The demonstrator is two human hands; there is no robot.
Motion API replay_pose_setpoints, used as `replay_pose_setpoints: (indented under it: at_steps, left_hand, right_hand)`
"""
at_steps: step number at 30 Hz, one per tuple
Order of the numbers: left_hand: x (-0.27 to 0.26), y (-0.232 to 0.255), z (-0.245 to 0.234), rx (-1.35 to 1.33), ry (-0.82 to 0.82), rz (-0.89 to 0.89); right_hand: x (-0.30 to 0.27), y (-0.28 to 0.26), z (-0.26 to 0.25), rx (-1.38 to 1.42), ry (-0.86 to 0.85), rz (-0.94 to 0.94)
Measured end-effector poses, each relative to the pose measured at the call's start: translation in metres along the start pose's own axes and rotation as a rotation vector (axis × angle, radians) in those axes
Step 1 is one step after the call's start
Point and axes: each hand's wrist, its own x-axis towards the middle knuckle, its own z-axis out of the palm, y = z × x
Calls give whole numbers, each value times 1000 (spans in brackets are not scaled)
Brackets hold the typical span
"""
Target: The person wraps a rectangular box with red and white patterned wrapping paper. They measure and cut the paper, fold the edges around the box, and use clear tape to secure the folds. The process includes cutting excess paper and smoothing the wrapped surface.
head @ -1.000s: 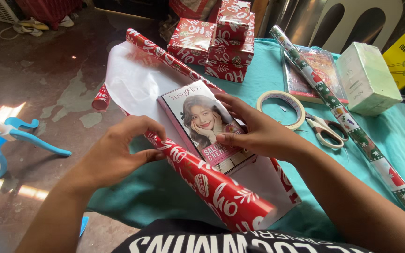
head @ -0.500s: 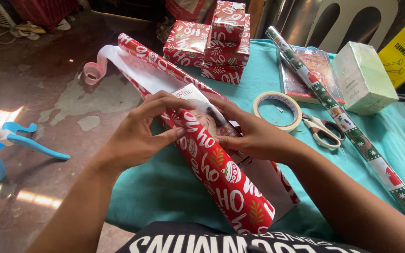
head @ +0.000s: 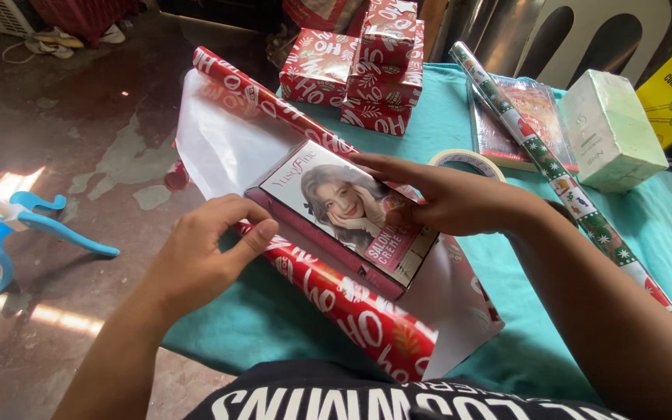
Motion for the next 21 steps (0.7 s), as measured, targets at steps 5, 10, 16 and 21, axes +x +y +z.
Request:
replay_pose_setpoints:
  at_steps: [5, 10, 16, 21]
  left_hand:
    - [-20, 15, 15, 382, 88, 358]
    - [-23, 14, 16, 381, -72, 370]
    - [-25, 9, 12, 490, -53, 358]
    - [-38, 8, 10, 397, 73, 446]
  right_hand:
    - [2, -22, 9, -267, 17, 89]
    - [-8, -34, 36, -426, 44, 167]
    - [-15, -25, 3, -292, -91, 71]
    - [-16, -23, -8, -271, -236, 36]
